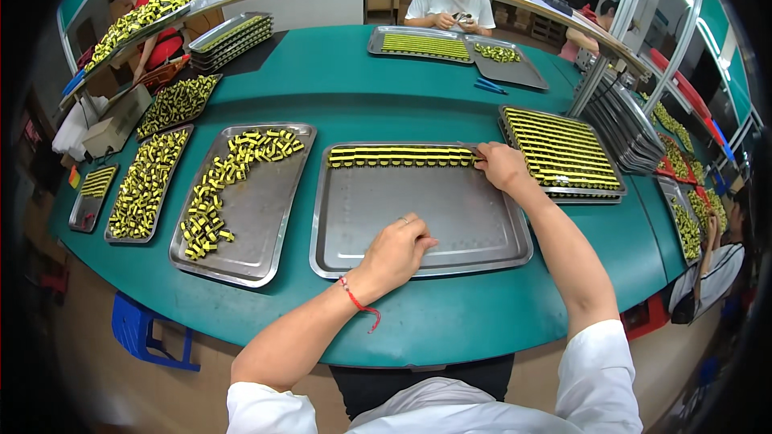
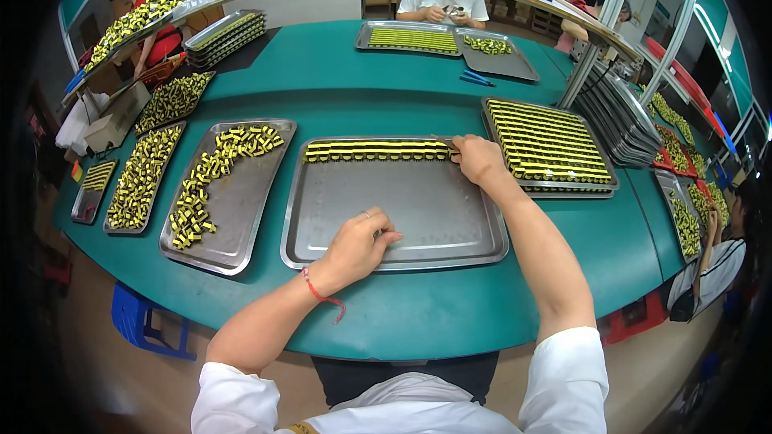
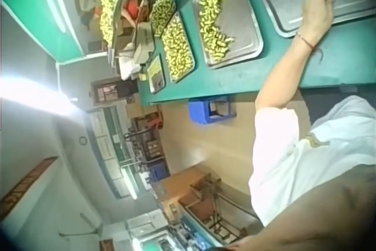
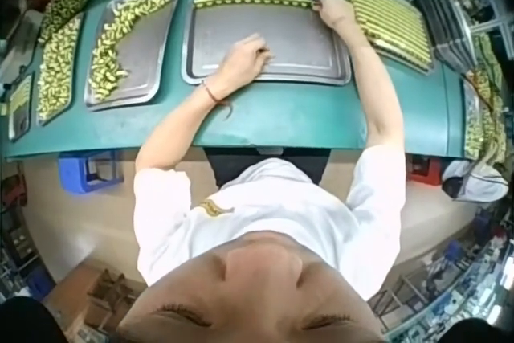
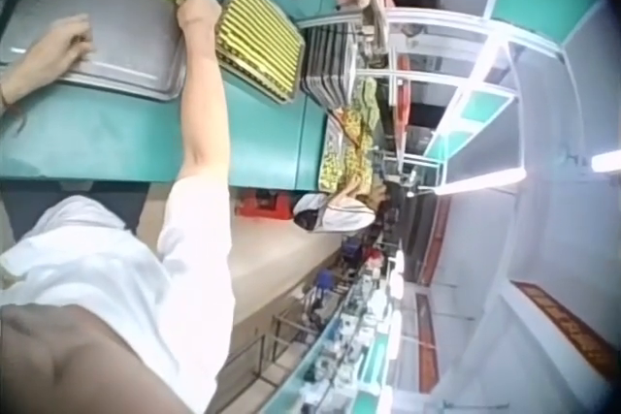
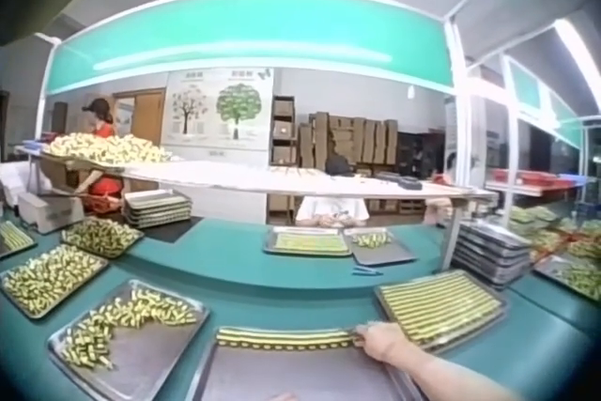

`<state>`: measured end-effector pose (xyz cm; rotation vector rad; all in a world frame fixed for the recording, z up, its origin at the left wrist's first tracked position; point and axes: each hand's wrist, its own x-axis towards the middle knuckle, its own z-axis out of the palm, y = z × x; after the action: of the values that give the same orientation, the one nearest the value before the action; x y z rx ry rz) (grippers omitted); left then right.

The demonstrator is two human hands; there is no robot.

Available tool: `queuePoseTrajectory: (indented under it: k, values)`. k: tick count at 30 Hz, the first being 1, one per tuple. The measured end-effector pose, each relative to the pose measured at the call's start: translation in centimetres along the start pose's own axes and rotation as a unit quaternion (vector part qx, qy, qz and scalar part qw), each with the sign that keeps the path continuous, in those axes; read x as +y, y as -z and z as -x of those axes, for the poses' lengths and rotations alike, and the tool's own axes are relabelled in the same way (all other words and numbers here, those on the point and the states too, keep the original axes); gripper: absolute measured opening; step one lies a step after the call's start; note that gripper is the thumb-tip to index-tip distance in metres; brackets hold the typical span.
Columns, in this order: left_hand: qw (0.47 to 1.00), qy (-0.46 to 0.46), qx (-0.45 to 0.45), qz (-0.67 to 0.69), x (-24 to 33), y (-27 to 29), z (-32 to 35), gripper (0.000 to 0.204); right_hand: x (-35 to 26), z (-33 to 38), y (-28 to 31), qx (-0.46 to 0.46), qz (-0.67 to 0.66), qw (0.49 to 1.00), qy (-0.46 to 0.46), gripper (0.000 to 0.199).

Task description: The person assembles yellow electronic components using pliers.

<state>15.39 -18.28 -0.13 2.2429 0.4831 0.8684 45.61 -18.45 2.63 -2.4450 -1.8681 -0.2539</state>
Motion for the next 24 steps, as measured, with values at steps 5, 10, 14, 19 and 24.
queuePoseTrajectory:
  k: [5, 10, 14, 19, 24]
  values:
    - [1.000, -0.019, 0.009, 0.007, -0.1, 0.0, -0.1, 0.006, -0.3, -0.1, -0.2, 0.016, -0.044, 0.999, 0.005, 0.017]
    - [0.999, -0.028, 0.034, 0.001, -0.3, 0.1, 0.1, 0.005, -0.7, -0.1, -0.1, 0.010, -0.054, 0.998, -0.002, 0.018]
    - [0.999, 0.014, 0.043, 0.003, -0.5, 0.8, 0.2, 0.007, -0.9, 0.4, -0.1, 0.022, -0.100, 0.995, -0.010, 0.030]
    - [0.990, -0.030, 0.138, -0.022, -1.8, 3.6, -1.8, 0.010, -1.4, 2.7, 2.2, 0.042, -0.163, 0.986, -0.020, 0.034]
    - [0.955, 0.009, 0.281, -0.098, -4.9, 9.6, -2.9, 0.015, -4.7, 5.7, 1.7, 0.078, -0.355, 0.931, 0.034, 0.031]
